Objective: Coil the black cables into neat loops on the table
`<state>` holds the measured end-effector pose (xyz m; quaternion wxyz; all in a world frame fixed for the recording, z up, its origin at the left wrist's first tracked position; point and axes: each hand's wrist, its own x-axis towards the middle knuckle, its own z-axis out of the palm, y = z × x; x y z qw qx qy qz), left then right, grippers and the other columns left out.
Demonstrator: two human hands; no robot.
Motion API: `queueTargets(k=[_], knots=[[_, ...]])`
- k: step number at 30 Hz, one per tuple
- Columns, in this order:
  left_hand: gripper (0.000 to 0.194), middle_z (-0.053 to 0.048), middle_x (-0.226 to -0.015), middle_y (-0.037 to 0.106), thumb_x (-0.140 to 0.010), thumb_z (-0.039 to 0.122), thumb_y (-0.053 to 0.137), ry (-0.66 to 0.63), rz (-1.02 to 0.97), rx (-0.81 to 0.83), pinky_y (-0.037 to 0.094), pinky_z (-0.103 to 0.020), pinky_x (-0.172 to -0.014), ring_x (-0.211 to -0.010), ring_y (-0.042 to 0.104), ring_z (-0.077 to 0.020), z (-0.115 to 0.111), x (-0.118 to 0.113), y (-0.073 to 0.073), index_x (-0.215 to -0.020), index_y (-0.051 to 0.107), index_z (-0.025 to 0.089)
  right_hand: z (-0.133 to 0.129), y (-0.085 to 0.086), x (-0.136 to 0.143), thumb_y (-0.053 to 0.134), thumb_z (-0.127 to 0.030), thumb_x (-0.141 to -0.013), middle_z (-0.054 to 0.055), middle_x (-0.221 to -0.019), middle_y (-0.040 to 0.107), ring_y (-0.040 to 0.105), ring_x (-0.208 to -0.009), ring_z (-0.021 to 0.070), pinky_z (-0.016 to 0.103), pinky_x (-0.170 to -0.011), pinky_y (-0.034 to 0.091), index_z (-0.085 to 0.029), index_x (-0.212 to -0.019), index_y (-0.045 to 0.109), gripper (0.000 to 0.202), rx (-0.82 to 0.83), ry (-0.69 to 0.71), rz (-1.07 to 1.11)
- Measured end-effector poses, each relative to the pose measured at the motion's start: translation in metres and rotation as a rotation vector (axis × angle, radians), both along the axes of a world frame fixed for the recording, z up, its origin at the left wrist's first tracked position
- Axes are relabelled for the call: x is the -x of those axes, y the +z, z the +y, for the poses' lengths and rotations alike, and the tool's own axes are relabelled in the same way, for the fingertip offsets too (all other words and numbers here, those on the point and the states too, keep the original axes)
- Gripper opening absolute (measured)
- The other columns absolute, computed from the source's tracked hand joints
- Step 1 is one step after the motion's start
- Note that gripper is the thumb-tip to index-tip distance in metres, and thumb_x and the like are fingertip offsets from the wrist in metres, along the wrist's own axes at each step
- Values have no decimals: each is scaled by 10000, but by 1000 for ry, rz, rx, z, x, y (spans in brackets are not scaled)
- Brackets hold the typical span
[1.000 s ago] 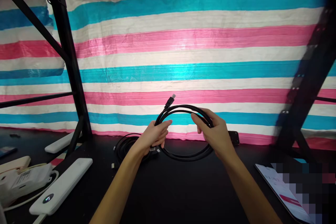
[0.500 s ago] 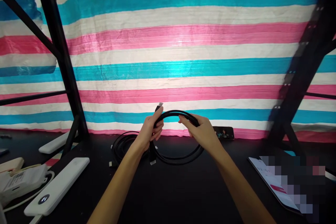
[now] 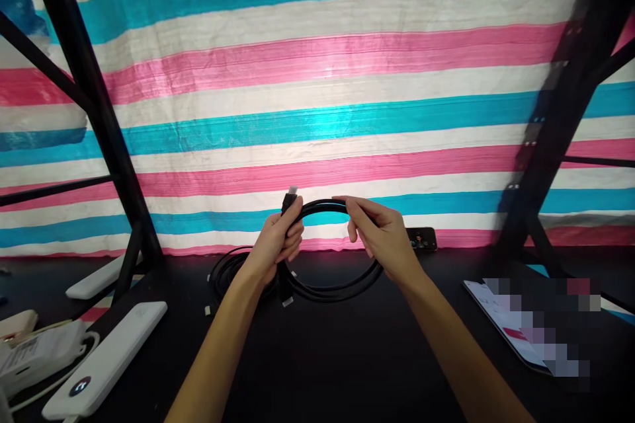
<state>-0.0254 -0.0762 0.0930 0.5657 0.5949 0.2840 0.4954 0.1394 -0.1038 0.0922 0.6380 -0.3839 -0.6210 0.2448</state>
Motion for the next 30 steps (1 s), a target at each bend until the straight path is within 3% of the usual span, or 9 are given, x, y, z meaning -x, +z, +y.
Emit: queueTargets(k=[7,10,13,16,21,26,30], knots=[[572,112,-371,178,-678,585,621,49,-36,-77,203,-183,-318,-290,164,-8,-3,-10,-4,-475,249,201,2,0,-8,558,-419,-816,-67,-447,429,293,-345,42,195,-334,241,-199,-987,704,315,-91,-42,-52],[518,116,-361,203,-665,514,675,-5,21,-117,194,-181,-318,-291,162,-9,-5,-5,-4,-494,306,193,0,0,-3,574,-422,-801,-66,-430,432,310,-345,48,197,-338,251,-196,-922,713,291,-134,-83,-27],[544,111,-353,180,-721,530,616,-58,54,-115,189,-192,-325,-276,143,-8,-5,3,-2,-476,262,196,-2,-2,4,569,-435,-797,-64,-419,436,326,-336,57,202,-339,269,-190,-892,710,298,-119,-115,-30],[589,100,-344,163,-752,604,522,-27,49,-75,194,-201,-330,-263,149,-12,-4,7,1,-454,213,200,-2,-6,8,520,-418,-834,-53,-467,485,338,-350,62,208,-359,294,-216,-1012,692,319,-131,-141,-97],[550,100,-322,177,-749,612,515,17,48,-51,217,-202,-339,-255,152,-22,-5,5,4,-456,319,190,0,-10,7,461,-345,-877,-25,-627,600,356,-423,70,221,-417,325,-262,-1195,604,358,-277,-228,-235],[540,97,-331,182,-763,582,522,13,50,-79,204,-209,-342,-253,168,-23,-9,1,4,-451,327,187,2,-8,1,572,-346,-817,-14,-641,628,480,-503,105,250,-484,373,-263,-1111,657,317,-308,-239,-282],[552,97,-334,177,-756,599,513,8,49,-95,208,-219,-341,-250,168,-25,-10,-2,2,-437,323,190,1,-5,-2,554,-332,-830,-1,-651,634,557,-610,141,271,-558,419,-257,-1045,684,263,-342,-232,-337]])
